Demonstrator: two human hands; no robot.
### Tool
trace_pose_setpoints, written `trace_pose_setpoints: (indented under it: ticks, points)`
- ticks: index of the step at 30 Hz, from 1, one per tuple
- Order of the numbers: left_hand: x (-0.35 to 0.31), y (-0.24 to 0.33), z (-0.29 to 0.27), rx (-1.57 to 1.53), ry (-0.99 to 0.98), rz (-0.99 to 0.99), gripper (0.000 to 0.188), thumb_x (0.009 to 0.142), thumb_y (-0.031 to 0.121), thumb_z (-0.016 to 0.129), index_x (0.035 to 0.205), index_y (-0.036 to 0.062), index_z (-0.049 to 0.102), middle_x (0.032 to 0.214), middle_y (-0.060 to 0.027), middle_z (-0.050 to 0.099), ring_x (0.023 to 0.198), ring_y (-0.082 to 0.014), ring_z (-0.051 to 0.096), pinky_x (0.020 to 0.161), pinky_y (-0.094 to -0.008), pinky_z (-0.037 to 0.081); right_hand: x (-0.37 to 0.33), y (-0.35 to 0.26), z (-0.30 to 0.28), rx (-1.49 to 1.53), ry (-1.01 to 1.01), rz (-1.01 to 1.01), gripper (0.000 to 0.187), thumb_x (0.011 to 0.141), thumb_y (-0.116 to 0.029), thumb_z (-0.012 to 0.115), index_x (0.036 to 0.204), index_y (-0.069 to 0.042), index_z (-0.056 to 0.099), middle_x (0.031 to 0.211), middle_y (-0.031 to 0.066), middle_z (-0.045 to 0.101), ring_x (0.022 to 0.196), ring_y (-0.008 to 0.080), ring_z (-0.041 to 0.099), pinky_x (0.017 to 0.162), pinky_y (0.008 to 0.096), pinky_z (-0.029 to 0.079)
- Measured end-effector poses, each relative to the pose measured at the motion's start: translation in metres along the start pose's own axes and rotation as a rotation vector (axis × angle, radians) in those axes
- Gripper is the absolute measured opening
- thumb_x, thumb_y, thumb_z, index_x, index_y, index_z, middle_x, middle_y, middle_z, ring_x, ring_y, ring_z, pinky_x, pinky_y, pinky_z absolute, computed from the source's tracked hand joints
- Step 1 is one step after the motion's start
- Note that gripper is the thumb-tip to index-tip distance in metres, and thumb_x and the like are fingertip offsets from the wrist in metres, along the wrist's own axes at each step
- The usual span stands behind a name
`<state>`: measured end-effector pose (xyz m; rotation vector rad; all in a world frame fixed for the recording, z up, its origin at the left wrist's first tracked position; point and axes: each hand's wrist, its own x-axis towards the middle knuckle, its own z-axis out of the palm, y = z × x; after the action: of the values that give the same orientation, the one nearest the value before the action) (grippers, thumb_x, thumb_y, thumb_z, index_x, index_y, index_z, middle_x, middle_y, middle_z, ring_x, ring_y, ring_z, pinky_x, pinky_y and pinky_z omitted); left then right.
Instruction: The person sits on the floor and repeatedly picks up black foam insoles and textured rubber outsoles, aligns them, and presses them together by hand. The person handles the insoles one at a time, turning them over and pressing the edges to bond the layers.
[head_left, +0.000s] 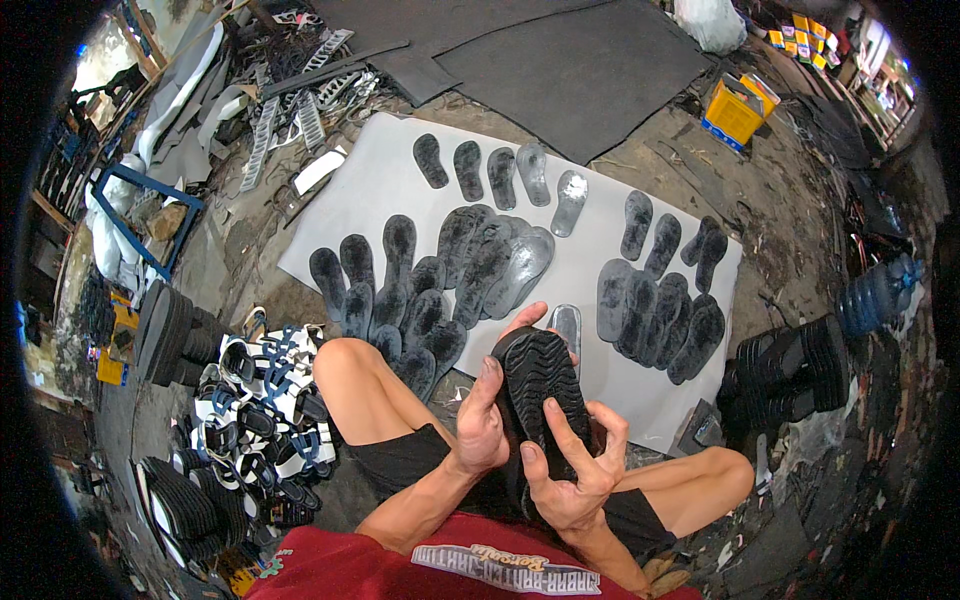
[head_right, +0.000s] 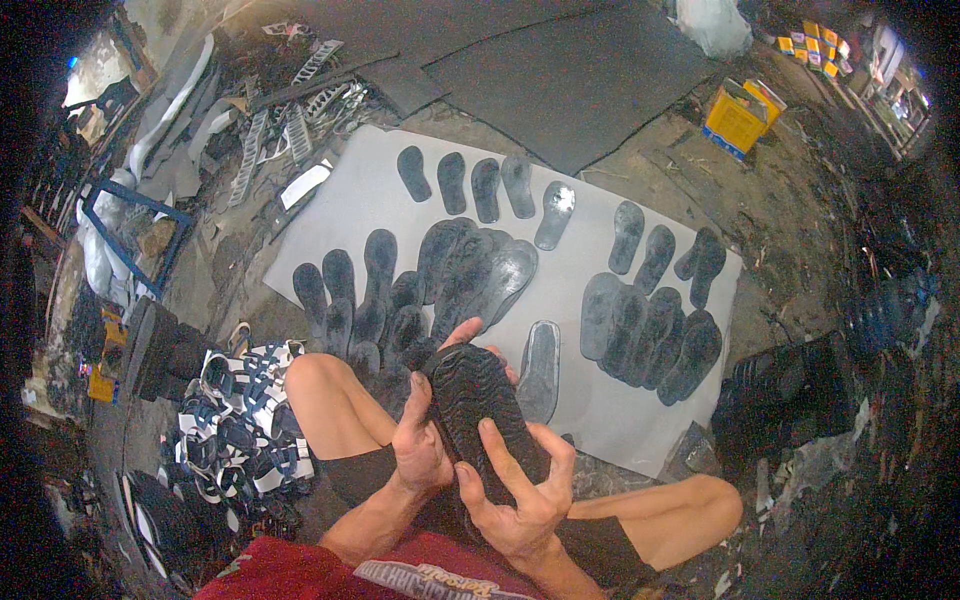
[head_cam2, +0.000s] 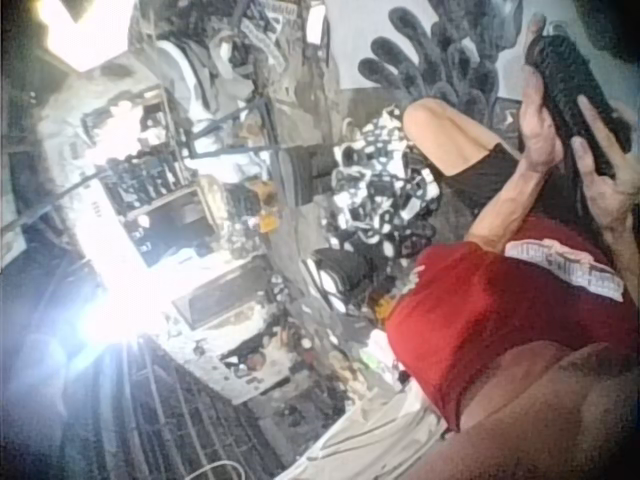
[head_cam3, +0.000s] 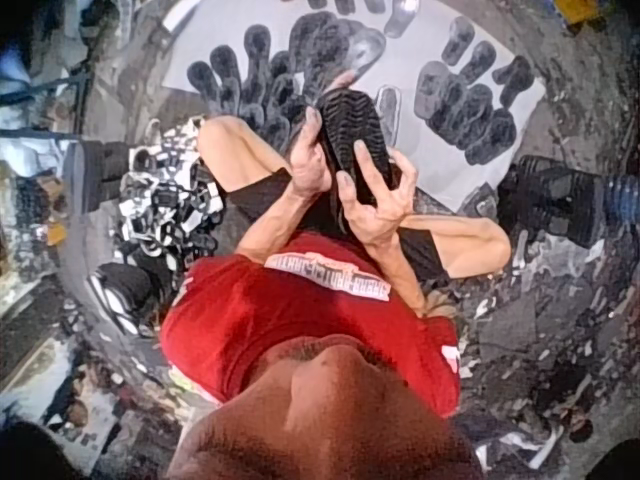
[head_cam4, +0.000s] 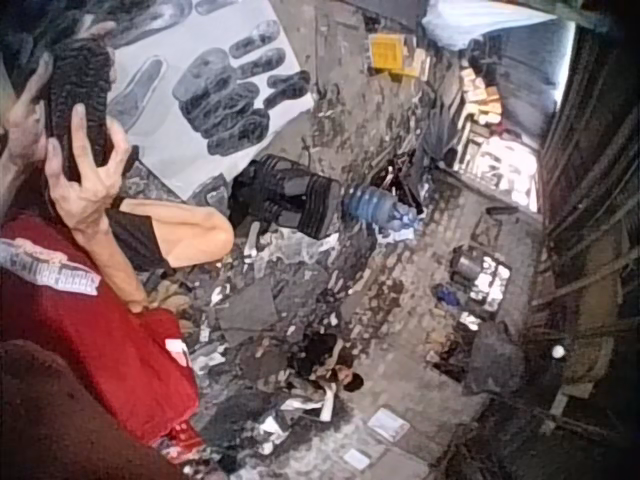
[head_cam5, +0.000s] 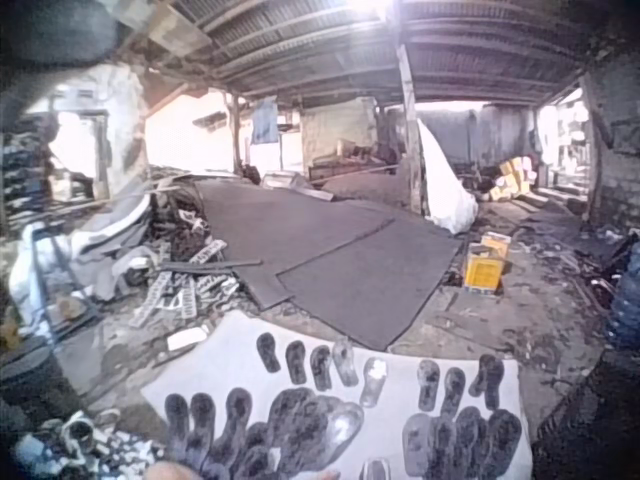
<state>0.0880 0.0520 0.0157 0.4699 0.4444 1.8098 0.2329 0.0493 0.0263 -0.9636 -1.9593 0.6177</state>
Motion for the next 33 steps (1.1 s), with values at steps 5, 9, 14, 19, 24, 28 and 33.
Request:
trace_pose_setpoints:
  ticks: [5,9,14,19,24,28,33]
  points:
    - [0.001,-0.001,-0.003,-0.006,-0.024,0.011,0.078,0.115,0.050,0.044,0.171,0.0014,0.019,0.144,-0.0139,0.057,0.135,-0.0257,0.060,0.113,-0.0395,0.054,-0.002,0.001,0.004,0.032,-0.006,0.037,0.054,0.079,-0.024,0.093,0.130,-0.013,0.082,0.123,0.0218,0.060,0.110,0.0351,0.065,0.091,0.0426,0.058]
    - [0.001,-0.001,-0.003,0.003,-0.009,0.013,0.077,0.115,0.048,0.044,0.171,0.0011,0.020,0.145,-0.0146,0.056,0.135,-0.0256,0.059,0.113,-0.0392,0.053,0.000,0.001,0.004,0.028,-0.015,0.029,0.054,0.078,-0.024,0.093,0.130,-0.014,0.082,0.123,0.0217,0.060,0.109,0.0352,0.065,0.091,0.0428,0.058]
    - [0.002,-0.002,-0.003,0.009,-0.019,0.009,0.077,0.114,0.048,0.045,0.171,0.0014,0.021,0.146,-0.0156,0.054,0.135,-0.0260,0.058,0.113,-0.0390,0.052,0.000,0.002,0.005,0.013,-0.017,0.037,0.055,0.077,-0.023,0.093,0.130,-0.014,0.082,0.121,0.0216,0.062,0.109,0.0358,0.065,0.091,0.0426,0.058]
    - [0.003,-0.004,-0.006,0.021,-0.017,0.006,0.079,0.113,0.049,0.049,0.170,0.0016,0.022,0.145,-0.0156,0.054,0.134,-0.0261,0.057,0.114,-0.0389,0.050,0.000,0.003,0.008,0.048,-0.037,0.072,0.056,0.077,-0.022,0.093,0.130,-0.014,0.082,0.120,0.0221,0.063,0.109,0.0366,0.065,0.092,0.0433,0.058]
    - [0.004,-0.007,-0.009,-0.005,-0.038,0.005,0.080,0.112,0.050,0.050,0.170,0.0019,0.023,0.143,-0.0156,0.054,0.131,-0.0259,0.058,0.113,-0.0390,0.051,0.000,0.004,0.009,0.050,-0.031,0.066,0.056,0.076,-0.021,0.093,0.131,-0.013,0.082,0.119,0.0220,0.065,0.110,0.0365,0.066,0.092,0.0435,0.058]
    - [0.004,0.000,0.002,-0.047,0.019,-0.032,0.068,0.113,0.042,0.051,0.165,0.0042,0.031,0.138,-0.0154,0.056,0.127,-0.0250,0.060,0.111,-0.0387,0.052,0.002,0.005,0.009,0.063,-0.054,0.072,0.057,0.076,-0.021,0.093,0.131,-0.013,0.082,0.120,0.0221,0.064,0.110,0.0361,0.066,0.093,0.0429,0.058]
    - [0.003,0.004,-0.009,0.089,0.057,-0.120,0.048,0.112,0.035,0.055,0.150,0.0075,0.044,0.128,-0.0121,0.059,0.116,-0.0214,0.061,0.102,-0.0364,0.054,0.005,0.004,0.005,0.063,-0.141,0.138,0.057,0.076,-0.020,0.094,0.132,-0.016,0.081,0.123,0.0213,0.061,0.108,0.0358,0.067,0.091,0.0425,0.059]
